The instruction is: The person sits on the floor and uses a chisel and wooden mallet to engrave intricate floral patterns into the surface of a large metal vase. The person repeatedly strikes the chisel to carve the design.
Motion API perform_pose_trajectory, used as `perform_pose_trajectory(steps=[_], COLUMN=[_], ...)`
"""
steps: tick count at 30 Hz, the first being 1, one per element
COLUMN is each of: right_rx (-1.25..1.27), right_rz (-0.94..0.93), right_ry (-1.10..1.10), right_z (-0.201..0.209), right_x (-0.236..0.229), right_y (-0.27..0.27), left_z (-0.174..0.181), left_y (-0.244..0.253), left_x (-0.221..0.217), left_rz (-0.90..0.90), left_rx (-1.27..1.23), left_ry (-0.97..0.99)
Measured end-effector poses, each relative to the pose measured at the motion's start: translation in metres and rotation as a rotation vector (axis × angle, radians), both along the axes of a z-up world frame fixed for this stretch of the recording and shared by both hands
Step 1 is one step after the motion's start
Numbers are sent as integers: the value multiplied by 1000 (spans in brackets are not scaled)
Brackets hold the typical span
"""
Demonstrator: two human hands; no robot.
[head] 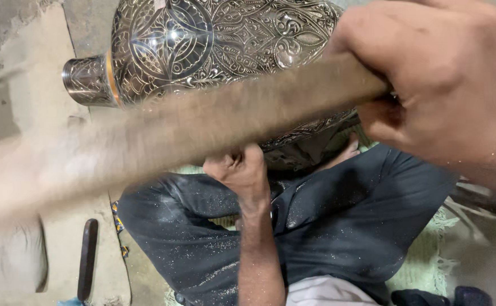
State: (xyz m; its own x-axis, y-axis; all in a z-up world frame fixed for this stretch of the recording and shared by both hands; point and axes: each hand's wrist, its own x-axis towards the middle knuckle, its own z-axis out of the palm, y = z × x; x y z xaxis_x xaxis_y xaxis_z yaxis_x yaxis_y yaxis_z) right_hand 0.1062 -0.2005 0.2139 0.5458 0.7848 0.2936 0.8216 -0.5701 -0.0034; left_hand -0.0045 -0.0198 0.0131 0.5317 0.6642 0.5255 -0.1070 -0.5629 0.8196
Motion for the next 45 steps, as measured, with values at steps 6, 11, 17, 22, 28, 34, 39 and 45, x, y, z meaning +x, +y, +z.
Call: perform_pose_trajectory(steps=[6, 11, 17, 22, 28, 34, 39, 45], right_rx=[-46, -104, -124, 10, 50, 98, -119, -94], right_rz=[49, 69, 47, 92, 128, 155, -3, -204], right_ry=[-115, -193, -340, -403, -415, -342, -530, 70], right_z=[13, 17, 16, 11, -15, 4, 15, -55], right_x=[-2, -5, -7, -2, 4, 0, 1, 4], right_y=[12, 12, 13, 18, -2, 4, 20, -33], left_z=[-5, -10, -12, -8, -9, 0, 11, 42], left_y=[-4, -4, -14, -21, -29, -34, -26, 106], left_x=[1, 5, 6, 7, 12, 9, 8, -35], left_rz=[-76, -31, -131, -104, -130, -185, 155, 285], left_rx=[-44, -16, -255, -268, -484, -433, -323, -643], left_ry=[-183, -127, -250, -264, -317, -288, -81, -543])
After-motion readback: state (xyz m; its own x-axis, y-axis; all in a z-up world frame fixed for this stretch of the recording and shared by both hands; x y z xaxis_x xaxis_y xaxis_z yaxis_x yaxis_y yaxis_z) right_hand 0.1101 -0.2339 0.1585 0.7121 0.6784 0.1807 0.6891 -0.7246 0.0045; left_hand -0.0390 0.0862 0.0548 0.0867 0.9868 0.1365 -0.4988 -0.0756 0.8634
